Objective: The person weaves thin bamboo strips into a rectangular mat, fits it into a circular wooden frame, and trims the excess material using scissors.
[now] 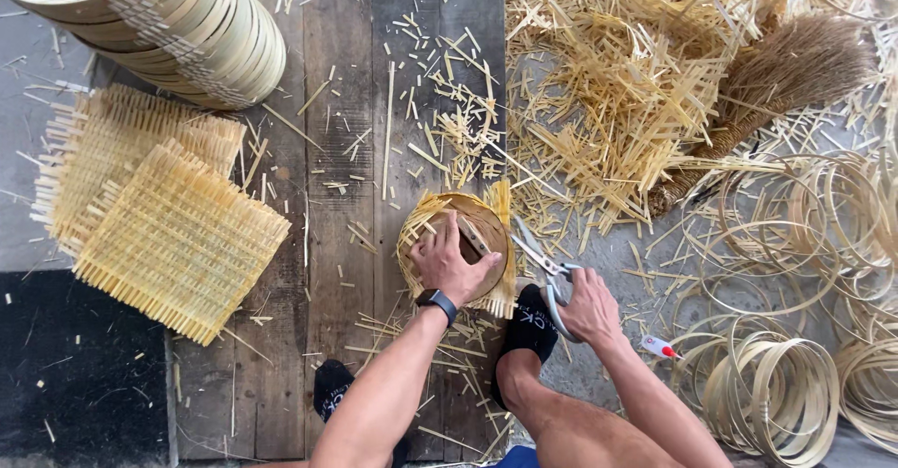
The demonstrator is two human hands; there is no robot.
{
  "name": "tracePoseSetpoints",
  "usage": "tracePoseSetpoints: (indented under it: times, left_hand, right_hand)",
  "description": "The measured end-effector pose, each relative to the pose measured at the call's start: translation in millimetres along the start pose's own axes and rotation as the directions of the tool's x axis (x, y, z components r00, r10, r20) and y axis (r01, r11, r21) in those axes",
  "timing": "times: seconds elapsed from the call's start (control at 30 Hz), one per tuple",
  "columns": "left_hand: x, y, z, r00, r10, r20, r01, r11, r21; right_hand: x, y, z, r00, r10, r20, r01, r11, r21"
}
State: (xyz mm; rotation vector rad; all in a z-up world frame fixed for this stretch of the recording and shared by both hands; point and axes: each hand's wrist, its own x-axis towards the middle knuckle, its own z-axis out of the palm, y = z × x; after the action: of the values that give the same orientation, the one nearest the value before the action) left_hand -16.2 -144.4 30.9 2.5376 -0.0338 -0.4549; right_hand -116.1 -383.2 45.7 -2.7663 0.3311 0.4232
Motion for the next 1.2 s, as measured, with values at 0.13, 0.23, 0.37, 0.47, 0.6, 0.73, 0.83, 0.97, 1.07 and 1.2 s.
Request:
tracePoseSetpoints:
  times: [0.13, 0.23, 0.37, 0.47, 0.6, 0.73, 0.83, 0.97, 1.07, 1.2]
  left_hand:
    - [-7, 10, 9, 0.98, 0.034, -0.194, -0.029, 0.999, 0.03]
    - [-3, 12, 10, 0.988, -0.014, -0.153, 0.021, 0.999, 0.044]
    - [-4, 12, 10, 0.995, -0.029, -0.097, 0.031, 0.999, 0.025]
    - [-1, 11, 7, 0.99, 0.0, -0.139, 0.008, 0.999, 0.054]
    - [1, 14, 1, 0.997, 0.064, -0.041, -0.062, 0.997, 0.052]
    - [3, 13, -9, 0.981, 0.192, 0.008, -0.192, 0.98, 0.053]
    - [6, 10, -9, 0.968, 0.25, 0.008, -0.25, 0.966, 0.068]
    - [10, 12, -9, 0.938, 0.334, 0.09, -0.341, 0.935, 0.094]
    - [10, 11, -11, 0.937, 0.327, 0.122, -0.34, 0.934, 0.109]
    - [18, 3, -18, 0.878, 0.43, 0.21, -0.457, 0.884, 0.102]
  right_hand:
    - [26, -7, 14, 0.992, 0.073, 0.105, -0.063, 0.993, -0.103]
    - [34, -2, 18, 0.968, 0.147, 0.204, -0.112, 0.978, -0.173]
    - [47, 20, 13, 0.979, 0.076, 0.187, -0.038, 0.98, -0.196]
    - [50, 15, 5, 0.989, 0.003, 0.146, 0.025, 0.982, -0.186]
    - [64, -5, 15, 0.953, -0.239, -0.188, 0.181, 0.943, -0.279]
    - [74, 30, 31, 0.972, 0.038, 0.232, 0.012, 0.978, -0.207]
    - [74, 41, 32, 0.985, -0.039, 0.171, 0.079, 0.968, -0.238]
    - [83, 9, 27, 0.898, -0.331, -0.29, 0.233, 0.916, -0.326]
    - [88, 23, 35, 0.974, -0.206, -0.094, 0.172, 0.943, -0.286]
    - [90, 61, 36, 0.984, -0.15, 0.092, 0.171, 0.938, -0.301]
